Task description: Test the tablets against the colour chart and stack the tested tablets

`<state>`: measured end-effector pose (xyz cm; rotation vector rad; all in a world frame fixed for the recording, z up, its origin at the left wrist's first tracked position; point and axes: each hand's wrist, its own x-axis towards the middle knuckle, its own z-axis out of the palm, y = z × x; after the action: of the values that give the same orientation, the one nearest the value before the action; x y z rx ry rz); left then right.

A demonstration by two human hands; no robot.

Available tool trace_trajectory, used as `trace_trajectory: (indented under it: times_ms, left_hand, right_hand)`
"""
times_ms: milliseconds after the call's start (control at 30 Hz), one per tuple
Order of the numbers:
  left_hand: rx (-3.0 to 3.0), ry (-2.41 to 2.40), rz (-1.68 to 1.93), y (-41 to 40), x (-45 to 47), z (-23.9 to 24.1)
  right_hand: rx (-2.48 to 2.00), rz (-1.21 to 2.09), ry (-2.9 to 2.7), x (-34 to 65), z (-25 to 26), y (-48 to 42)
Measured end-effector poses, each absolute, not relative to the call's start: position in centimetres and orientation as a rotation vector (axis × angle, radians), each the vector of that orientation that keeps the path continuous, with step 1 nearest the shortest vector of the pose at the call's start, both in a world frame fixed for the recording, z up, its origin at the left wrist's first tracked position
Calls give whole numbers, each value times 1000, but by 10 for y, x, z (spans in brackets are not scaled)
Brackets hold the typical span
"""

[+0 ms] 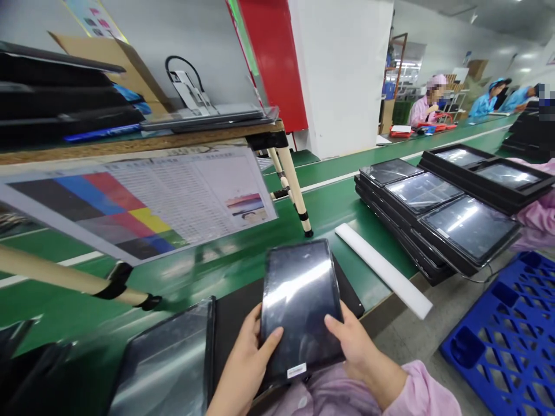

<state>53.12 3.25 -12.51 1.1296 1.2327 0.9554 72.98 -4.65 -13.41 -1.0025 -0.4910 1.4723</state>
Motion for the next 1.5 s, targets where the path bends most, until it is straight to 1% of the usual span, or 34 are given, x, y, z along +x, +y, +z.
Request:
trace_trajectory:
  times_ms: [67, 167, 333, 433, 633, 800, 967, 1133, 1300, 1400, 1500]
  left_hand:
    - [1274, 1234, 867, 28, 528, -132]
    - [1319, 1208, 934, 16, 524, -144]
    - [1202, 1089, 1000, -4, 510, -156]
    - [1122, 1048, 1001, -8, 502, -159]
    - [1029, 1122, 1017, -14, 505, -156]
    - [1030, 1192, 1126, -14, 512, -138]
    - [1118, 1203, 1158, -10, 510, -126]
    - [1086, 1278, 1114, -9, 507, -126]
    - [860, 1243, 1128, -2, 513, -120]
    - [794, 1226, 1119, 0, 517, -124]
    - [814, 1318, 1147, 1, 521, -138]
  right_hand:
    - [-1024, 1473, -524, 734, -141, -49]
    - [-1142, 1310, -742, 747, -142, -52]
    - [-1302, 952, -1176, 772, -102, -39]
    - [-1314, 850, -1291, 775, -78, -30]
    - [-1000, 1151, -1040, 757, -74, -25]
    - [-992, 1086, -1036, 750, -62, -18]
    - [-1010, 1070, -1015, 748, -55, -13]
    - [-928, 1128, -945, 740, -64, -7]
    - [-943, 1173, -816, 732, -81, -7]
    - [-975, 1345, -719, 726, -98, -18]
    - [-990, 1524, -651, 723, -113, -31]
